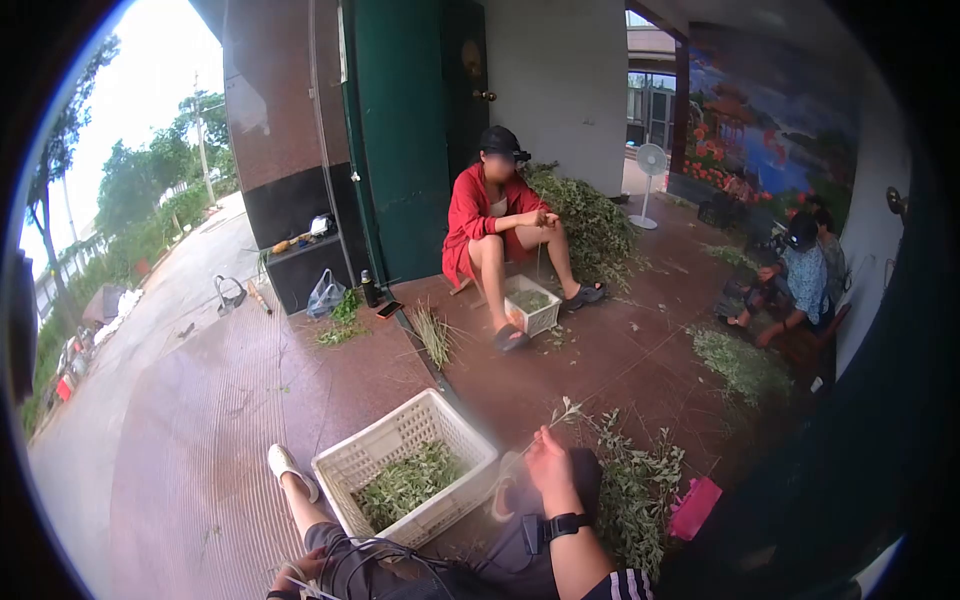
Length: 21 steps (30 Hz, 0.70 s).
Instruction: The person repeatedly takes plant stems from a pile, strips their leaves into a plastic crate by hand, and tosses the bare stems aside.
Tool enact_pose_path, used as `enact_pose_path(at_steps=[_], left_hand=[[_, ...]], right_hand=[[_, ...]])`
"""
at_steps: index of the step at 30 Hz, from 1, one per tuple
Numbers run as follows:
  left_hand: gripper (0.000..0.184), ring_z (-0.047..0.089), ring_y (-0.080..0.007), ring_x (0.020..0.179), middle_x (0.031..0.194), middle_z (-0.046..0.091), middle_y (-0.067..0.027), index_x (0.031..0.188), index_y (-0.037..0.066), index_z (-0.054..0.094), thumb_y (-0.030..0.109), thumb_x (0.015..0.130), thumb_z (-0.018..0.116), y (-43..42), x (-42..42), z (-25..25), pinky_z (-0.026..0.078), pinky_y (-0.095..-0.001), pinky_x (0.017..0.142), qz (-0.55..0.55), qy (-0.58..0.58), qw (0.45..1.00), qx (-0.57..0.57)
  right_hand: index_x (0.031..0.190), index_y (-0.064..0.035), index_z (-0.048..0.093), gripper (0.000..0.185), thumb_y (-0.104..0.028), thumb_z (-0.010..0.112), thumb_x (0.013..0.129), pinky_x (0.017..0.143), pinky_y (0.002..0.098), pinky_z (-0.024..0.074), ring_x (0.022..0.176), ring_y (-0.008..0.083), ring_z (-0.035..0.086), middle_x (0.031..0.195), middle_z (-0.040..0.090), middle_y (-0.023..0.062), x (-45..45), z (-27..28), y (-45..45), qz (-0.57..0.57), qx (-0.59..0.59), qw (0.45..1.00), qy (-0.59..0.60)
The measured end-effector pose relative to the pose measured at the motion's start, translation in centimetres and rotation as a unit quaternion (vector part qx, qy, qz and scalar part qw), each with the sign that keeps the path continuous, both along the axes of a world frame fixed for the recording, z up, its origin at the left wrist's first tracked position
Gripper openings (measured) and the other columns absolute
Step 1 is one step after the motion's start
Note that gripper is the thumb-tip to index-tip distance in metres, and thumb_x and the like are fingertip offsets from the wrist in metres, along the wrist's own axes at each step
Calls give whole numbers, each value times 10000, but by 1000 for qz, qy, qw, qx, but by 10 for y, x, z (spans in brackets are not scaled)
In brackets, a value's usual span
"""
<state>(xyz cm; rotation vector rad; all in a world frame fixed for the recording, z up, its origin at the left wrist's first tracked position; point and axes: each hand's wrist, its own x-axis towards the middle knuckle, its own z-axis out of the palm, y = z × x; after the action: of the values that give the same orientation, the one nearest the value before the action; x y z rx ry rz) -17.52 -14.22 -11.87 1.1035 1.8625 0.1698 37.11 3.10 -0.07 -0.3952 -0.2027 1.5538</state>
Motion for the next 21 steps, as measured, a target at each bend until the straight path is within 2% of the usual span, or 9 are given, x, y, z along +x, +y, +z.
enact_pose_path(at_steps=[3, 4, 5, 6, 10, 15, 17, 18, 21], left_hand=[[553, 595, -269, 943, 1110, 555, -152, 1260, 16, 397, 315, 832, 578, 6, -26, 38, 485, -357, 760, 183, -176, 967, -22], [439, 640, -203, 782, 985, 611, -111, 1163, -4, 485, 281, 839, 564, 15, -27, 55, 491, -283, 602, 164, -196, 963, 86], [376, 631, -184, 757, 904, 621, -88, 1131, -10, 508, 229, 844, 551, 28, -20, 77, 472, -258, 575, 177, -185, 949, 185], [338, 610, -155, 689, 862, 614, -77, 1113, -12, 515, 183, 839, 548, 38, -6, 106, 463, -246, 574, 180, -172, 925, 288], [263, 595, -177, 830, 940, 604, -119, 1077, -41, 501, 110, 863, 508, 37, 94, 266, 474, -274, 748, 99, -248, 808, 526], [256, 590, -163, 863, 956, 616, -118, 1063, -44, 535, 41, 822, 549, -11, 159, 326, 459, -278, 786, -56, -322, 796, 509], [243, 582, -190, 903, 965, 607, -138, 1065, -62, 523, 61, 856, 513, -22, 172, 317, 454, -309, 820, -28, -349, 816, 460], [235, 581, -184, 902, 967, 606, -136, 1071, -63, 519, 52, 867, 498, -25, 182, 312, 454, -300, 818, 3, -372, 813, 448], [281, 553, -148, 939, 999, 591, -89, 1141, -27, 492, 79, 881, 506, -3, 192, 280, 442, -284, 829, -57, -459, 812, 356]], right_hand=[[885, -144, 608, 67, -125, 560, 842, 545, 242, 415, 628, 103, 521, 839, 609, -1, -29, 5, -17, 80, 26, 992, 89], [904, -147, 609, 87, -112, 565, 839, 538, 241, 414, 621, 97, 518, 854, 613, 4, -44, 12, -22, 49, 20, 998, 15], [901, -122, 599, 77, -94, 572, 834, 527, 241, 419, 616, 96, 526, 864, 616, 14, -59, 19, -24, 20, 38, 997, -64], [898, -110, 592, 73, -87, 575, 831, 525, 241, 423, 612, 100, 531, 870, 616, 24, -67, 15, -18, 9, 53, 994, -98], [890, -88, 574, 59, -81, 577, 831, 519, 242, 432, 608, 109, 544, 860, 611, 44, -76, 23, 0, -26, 115, 975, -188], [875, -107, 572, 34, -105, 570, 841, 536, 246, 431, 594, 104, 526, 796, 586, 19, -54, 29, -3, 12, 60, 985, -162], [836, -143, 579, 24, -120, 579, 833, 463, 226, 377, 529, 79, 478, 709, 562, -18, -43, -13, -11, 18, 9, 993, -119], [841, -152, 586, 26, -128, 581, 831, 416, 217, 339, 473, 62, 442, 659, 547, -28, -32, -41, -8, 31, -102, 988, -107], [894, -93, 582, 61, -96, 544, 847, 399, 198, 311, 453, 42, 413, 626, 518, -28, -51, -2, -17, 83, 35, 972, -216]])
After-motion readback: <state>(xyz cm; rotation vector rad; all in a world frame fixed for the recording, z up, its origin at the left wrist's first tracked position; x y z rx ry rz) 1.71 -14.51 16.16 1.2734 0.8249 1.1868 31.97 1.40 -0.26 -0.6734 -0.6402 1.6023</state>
